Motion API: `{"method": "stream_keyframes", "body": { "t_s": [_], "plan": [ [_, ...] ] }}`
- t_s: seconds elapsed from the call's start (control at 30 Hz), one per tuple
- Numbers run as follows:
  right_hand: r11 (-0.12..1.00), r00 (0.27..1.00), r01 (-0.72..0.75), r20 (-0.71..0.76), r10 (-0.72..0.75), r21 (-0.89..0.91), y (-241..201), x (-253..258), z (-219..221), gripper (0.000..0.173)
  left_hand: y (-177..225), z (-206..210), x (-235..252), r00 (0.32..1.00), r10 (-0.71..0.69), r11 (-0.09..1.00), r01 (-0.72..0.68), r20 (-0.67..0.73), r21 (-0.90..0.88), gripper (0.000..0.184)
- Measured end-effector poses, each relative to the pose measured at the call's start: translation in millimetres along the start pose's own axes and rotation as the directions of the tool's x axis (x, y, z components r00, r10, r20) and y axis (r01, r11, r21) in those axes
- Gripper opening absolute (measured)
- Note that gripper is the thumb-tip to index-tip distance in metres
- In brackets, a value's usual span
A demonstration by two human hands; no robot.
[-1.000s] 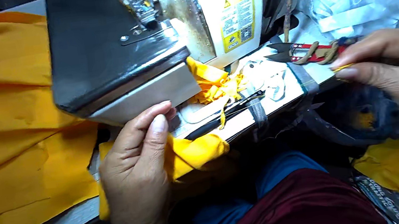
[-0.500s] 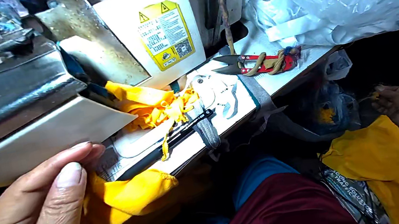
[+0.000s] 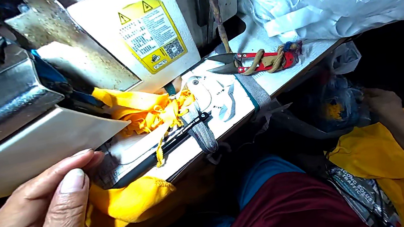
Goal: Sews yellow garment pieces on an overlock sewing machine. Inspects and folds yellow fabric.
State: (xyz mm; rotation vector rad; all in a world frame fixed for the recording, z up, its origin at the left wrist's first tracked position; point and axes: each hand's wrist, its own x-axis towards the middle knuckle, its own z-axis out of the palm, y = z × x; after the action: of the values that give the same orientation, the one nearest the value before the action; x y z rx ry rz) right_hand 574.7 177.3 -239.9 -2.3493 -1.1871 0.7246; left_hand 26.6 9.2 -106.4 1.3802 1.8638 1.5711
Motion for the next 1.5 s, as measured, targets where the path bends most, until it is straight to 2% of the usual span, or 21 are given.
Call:
{"method": "stream_keyframes", "body": {
  "t_s": [0.1,0.17,0.23,0.3,0.37,0.43,0.5,0.57,0.6,0.63,0.7,0.8,0.87,0.93,1.07,1.17,1.23,1.3,1.33,1.43,1.5],
  "plan": [
    [0.998,0.999,0.01,-0.049,-0.006,0.069,-16.1,-13.8,-2.2,0.03,-9.3,-2.6,0.9,0.999,0.052,0.998,-0.052,-0.003,-0.024,0.025],
    [0.992,0.998,0.053,-0.046,-0.048,0.114,-24.7,-27.6,0.2,0.041,-12.3,-3.0,0.4,0.997,0.07,0.997,-0.07,-0.012,-0.022,0.025],
    [0.981,0.984,0.174,0.019,-0.177,0.086,-33.3,-50.4,6.4,0.04,-14.6,-3.6,-0.5,0.995,0.096,0.995,-0.096,-0.01,-0.008,0.025],
    [0.934,0.925,0.351,0.131,-0.358,0.068,-52.6,-90.9,18.1,0.025,-8.8,-0.7,-1.1,0.993,0.117,0.993,-0.117,-0.019,0.004,0.025],
    [0.793,0.764,0.599,0.216,-0.608,0.112,-77.8,-142.4,33.8,0.02,1.8,4.8,-1.6,0.991,0.125,0.992,-0.125,-0.043,0.01,0.023],
    [0.535,0.497,0.812,0.205,-0.843,0.234,-102.2,-188.1,56.3,0.024,6.6,6.3,-2.3,0.99,0.132,0.991,-0.132,-0.04,0.003,0.023],
    [0.312,0.252,0.869,0.2,-0.947,0.385,-130.0,-227.4,81.2,0.031,7.5,6.9,-2.0,0.99,0.138,0.99,-0.138,-0.028,-0.005,0.023],
    [0.216,0.095,0.871,0.279,-0.956,0.441,-156.9,-260.6,101.5,0.036,10.1,8.0,-2.6,0.991,0.128,0.992,-0.128,-0.028,0.005,0.023],
    [0.235,0.071,0.87,0.361,-0.93,0.433,-169.8,-273.0,108.2,0.039,11.0,8.2,-3.2,0.991,0.129,0.992,-0.128,-0.028,0.01,0.023],
    [0.299,0.082,0.861,0.466,-0.881,0.413,-183.1,-282.2,112.8,0.041,11.8,8.0,-3.7,0.991,0.131,0.991,-0.13,-0.029,0.014,0.023],
    [0.485,0.152,0.802,0.666,-0.73,0.349,-207.4,-292.2,120.7,0.043,12.6,7.3,-5.2,0.99,0.135,0.991,-0.135,-0.029,0.02,0.023],
    [0.61,0.247,0.736,0.721,-0.647,0.295,-216.8,-300.5,140.9,0.029,13.0,7.8,-6.2,0.988,0.153,0.988,-0.153,-0.039,-0.005,0.022],
    [0.552,0.226,0.772,0.675,-0.702,0.315,-212.5,-305.5,148.3,0.021,13.1,7.3,-5.9,0.986,0.166,0.986,-0.167,-0.032,-0.019,0.021],
    [0.472,0.151,0.812,0.657,-0.738,0.343,-207.6,-308.2,150.7,0.022,13.1,6.2,-5.6,0.986,0.166,0.985,-0.167,-0.021,-0.036,0.021],
    [0.492,0.02,0.809,0.821,-0.57,0.322,-206.6,-301.4,152.6,0.028,9.4,7.4,-1.6,0.984,0.171,0.976,-0.175,-0.042,-0.126,0.021],
    [0.474,0.034,0.807,0.773,-0.633,0.353,-196.5,-299.4,153.2,0.025,8.0,7.9,-3.8,0.978,0.194,0.957,-0.207,-0.082,-0.205,0.021],
    [0.37,-0.002,0.84,0.683,-0.731,0.398,-190.0,-299.3,150.6,0.017,9.8,2.0,-12.8,0.972,0.217,0.956,-0.23,-0.094,-0.179,0.022],
    [0.184,-0.069,0.863,0.47,-0.88,0.471,-182.9,-296.5,153.4,0.012,8.8,-7.1,-22.1,0.958,0.241,0.956,-0.263,-0.158,-0.133,0.022],
    [0.134,-0.086,0.862,0.402,-0.911,0.488,-184.3,-295.5,151.0,0.014,7.6,-13.7,-27.1,0.949,0.245,0.955,-0.271,-0.196,-0.119,0.023],
    [0.051,-0.12,0.835,0.272,-0.955,0.549,-201.2,-294.2,133.6,0.018,6.1,-35.5,-43.4,0.928,0.216,0.962,-0.256,-0.304,-0.098,0.024],
    [0.103,-0.114,0.768,0.292,-0.95,0.632,-219.8,-296.7,111.6,0.019,7.0,-44.8,-53.4,0.908,0.199,0.965,-0.246,-0.368,-0.087,0.023]
  ]
}}
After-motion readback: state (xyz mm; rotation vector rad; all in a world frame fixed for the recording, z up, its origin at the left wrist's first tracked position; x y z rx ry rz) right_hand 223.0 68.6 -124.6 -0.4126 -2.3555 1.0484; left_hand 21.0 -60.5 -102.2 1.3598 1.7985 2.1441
